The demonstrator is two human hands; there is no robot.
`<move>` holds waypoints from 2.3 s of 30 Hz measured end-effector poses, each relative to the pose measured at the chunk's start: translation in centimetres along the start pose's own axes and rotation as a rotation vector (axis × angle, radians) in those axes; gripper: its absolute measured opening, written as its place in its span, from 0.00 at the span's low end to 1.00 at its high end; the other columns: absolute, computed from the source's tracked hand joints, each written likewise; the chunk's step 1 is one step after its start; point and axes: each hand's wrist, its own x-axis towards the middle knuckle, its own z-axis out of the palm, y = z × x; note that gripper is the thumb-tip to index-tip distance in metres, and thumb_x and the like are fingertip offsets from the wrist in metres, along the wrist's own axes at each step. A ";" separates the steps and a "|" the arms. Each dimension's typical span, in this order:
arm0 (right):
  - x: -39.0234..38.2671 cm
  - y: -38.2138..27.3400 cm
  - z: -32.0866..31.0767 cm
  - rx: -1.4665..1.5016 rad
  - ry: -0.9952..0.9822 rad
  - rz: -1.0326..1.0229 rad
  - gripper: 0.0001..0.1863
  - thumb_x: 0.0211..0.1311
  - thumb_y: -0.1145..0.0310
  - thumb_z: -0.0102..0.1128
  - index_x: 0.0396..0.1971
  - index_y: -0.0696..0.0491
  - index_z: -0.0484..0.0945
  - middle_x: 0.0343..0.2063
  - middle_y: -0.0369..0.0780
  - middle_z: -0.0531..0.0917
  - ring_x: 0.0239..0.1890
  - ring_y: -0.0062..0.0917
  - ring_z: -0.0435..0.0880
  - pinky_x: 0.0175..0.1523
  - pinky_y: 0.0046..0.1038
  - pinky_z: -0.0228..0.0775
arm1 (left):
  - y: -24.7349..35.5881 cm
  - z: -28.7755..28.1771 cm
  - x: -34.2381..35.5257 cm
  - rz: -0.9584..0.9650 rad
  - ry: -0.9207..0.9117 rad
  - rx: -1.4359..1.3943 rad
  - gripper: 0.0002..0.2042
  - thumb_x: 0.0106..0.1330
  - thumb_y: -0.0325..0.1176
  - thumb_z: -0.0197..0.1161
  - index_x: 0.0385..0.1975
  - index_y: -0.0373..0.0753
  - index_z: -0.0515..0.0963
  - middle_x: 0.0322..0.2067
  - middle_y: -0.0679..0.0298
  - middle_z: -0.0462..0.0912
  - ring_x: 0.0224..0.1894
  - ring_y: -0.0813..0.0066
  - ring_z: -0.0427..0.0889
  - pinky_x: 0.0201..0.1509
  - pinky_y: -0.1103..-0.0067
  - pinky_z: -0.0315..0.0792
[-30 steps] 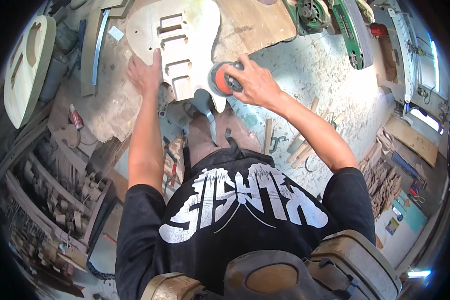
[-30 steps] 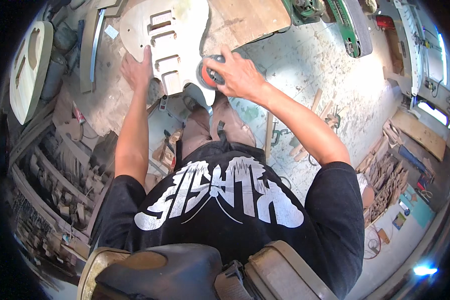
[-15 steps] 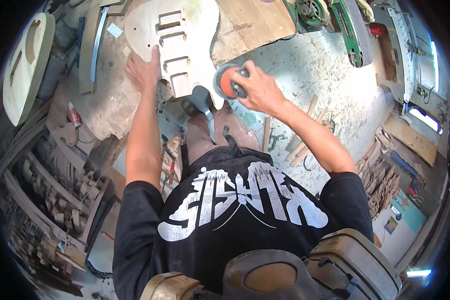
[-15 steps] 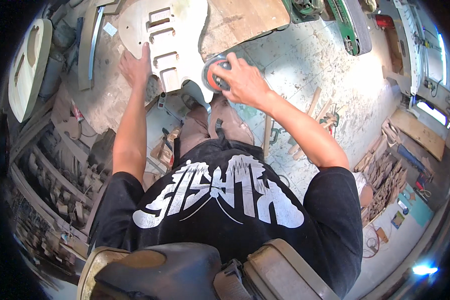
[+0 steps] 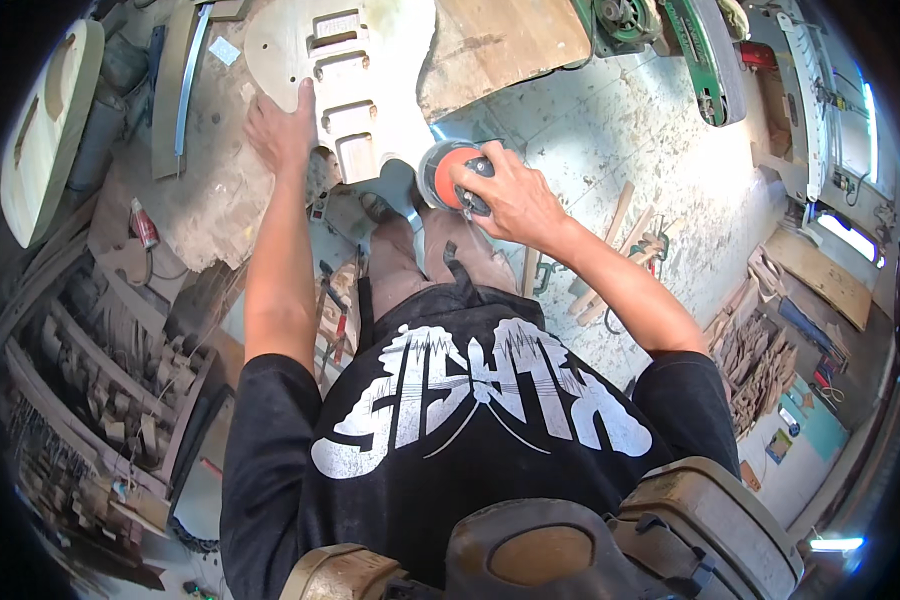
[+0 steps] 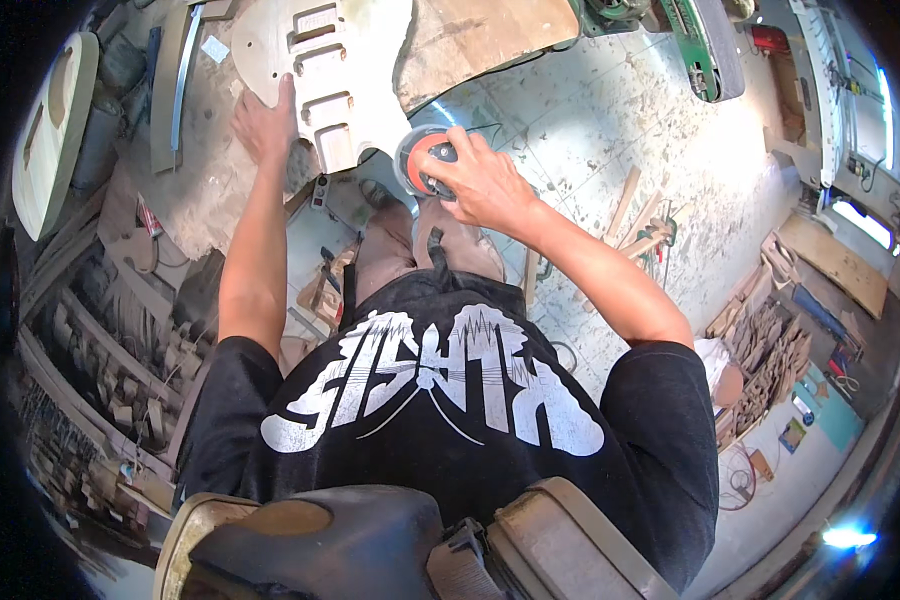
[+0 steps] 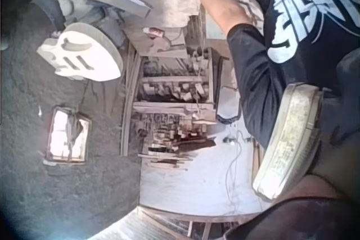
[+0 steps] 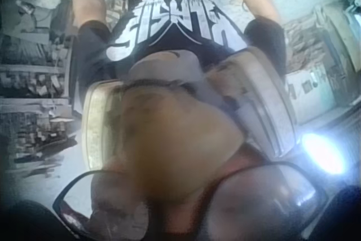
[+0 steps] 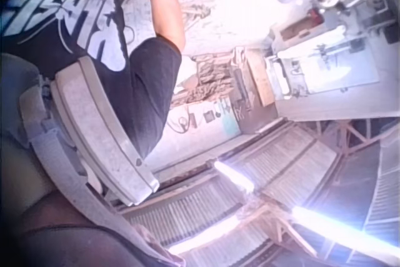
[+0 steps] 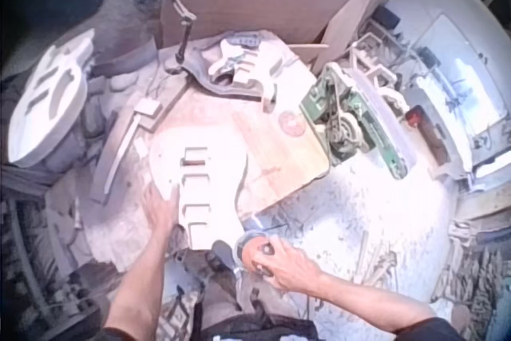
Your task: The person sands the surface of a wooden guitar body using a power sander, moving the tool across the flat and curved sections of the instrument's face.
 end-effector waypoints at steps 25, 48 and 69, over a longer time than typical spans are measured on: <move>-3.1 -1.1 0.9 0.015 -0.021 -0.022 0.36 0.47 0.70 0.78 0.59 0.37 0.74 0.50 0.46 0.72 0.48 0.45 0.80 0.39 0.44 0.84 | -1.1 1.1 0.2 0.048 0.097 0.019 0.48 0.65 0.71 0.62 0.67 0.28 0.73 0.67 0.40 0.74 0.71 0.41 0.68 0.76 0.57 0.62; -5.6 -2.5 2.2 0.048 -0.128 -0.043 0.30 0.52 0.64 0.77 0.57 0.36 0.77 0.53 0.46 0.75 0.53 0.43 0.81 0.40 0.40 0.85 | -0.7 0.5 0.3 0.015 0.028 -0.013 0.48 0.64 0.69 0.63 0.69 0.28 0.71 0.70 0.43 0.71 0.74 0.44 0.64 0.79 0.57 0.58; -4.2 -0.4 1.9 0.084 0.101 0.152 0.34 0.47 0.67 0.77 0.58 0.37 0.76 0.48 0.46 0.73 0.47 0.46 0.84 0.36 0.44 0.84 | -0.7 0.7 0.5 0.018 0.018 0.017 0.47 0.64 0.69 0.64 0.70 0.30 0.71 0.69 0.42 0.72 0.72 0.43 0.67 0.77 0.56 0.59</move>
